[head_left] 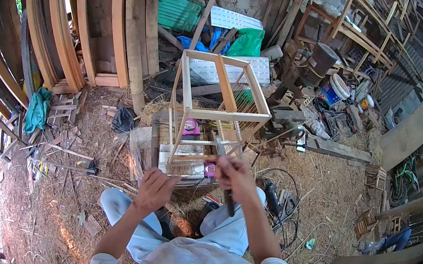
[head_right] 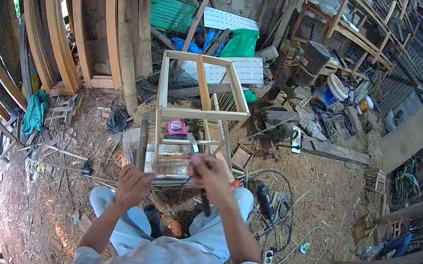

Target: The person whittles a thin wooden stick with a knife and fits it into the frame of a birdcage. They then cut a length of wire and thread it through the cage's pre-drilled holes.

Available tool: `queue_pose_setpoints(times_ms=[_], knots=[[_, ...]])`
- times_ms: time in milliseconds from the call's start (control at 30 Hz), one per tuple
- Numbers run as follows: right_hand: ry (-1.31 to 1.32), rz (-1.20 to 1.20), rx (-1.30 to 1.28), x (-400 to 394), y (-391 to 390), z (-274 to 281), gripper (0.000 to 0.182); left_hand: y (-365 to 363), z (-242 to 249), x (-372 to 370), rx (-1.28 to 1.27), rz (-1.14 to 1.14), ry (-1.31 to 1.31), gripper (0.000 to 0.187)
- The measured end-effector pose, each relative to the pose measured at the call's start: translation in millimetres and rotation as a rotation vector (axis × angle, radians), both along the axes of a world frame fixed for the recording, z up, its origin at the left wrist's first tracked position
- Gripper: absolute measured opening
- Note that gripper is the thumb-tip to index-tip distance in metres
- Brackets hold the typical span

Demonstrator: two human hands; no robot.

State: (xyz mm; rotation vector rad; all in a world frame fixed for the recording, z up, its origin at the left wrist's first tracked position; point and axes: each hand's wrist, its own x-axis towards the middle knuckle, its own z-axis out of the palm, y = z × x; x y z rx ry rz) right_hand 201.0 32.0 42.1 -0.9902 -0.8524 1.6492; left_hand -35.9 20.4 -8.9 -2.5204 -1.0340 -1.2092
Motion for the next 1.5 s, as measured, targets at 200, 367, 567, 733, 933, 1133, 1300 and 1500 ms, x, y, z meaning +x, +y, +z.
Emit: queue_pose_setpoints(times_ms=[200, 367, 567, 733, 933, 1133, 1300, 1500], knots=[[-0.131, 0.117, 0.004, 15, 0, 1, 0.028, 6, 2, -12, 0.099, 0.034, 0.07, 0.036], [-0.22, 0.092, 0.052, 23, 2, 6, 0.028, 3, 6, -10, 0.03, 0.026, 0.016, 0.034], [-0.265, -0.376, 0.134, 118, 14, 5, 0.032, 5, -1, -65, -0.018, 0.282, -0.057, 0.025], [-0.022, -0.184, 0.218, 69, 16, -6, 0.033, 3, -3, -40, -0.054, 0.173, -0.045, 0.023], [0.049, 0.151, 0.037, 8, 6, -7, 0.027, 10, 10, -5, 0.001, 0.156, -0.048, 0.026], [-0.175, 0.114, 0.011, 26, 8, -1, 0.026, 8, 0, -22, -0.012, 0.106, -0.02, 0.032], [-0.223, 0.01, 0.059, 49, 8, 3, 0.025, 6, -9, -51, 0.012, 0.193, -0.017, 0.026], [-0.175, -0.036, 0.043, 62, 9, 12, 0.023, -3, -8, -64, -0.088, 0.168, -0.061, 0.022]])
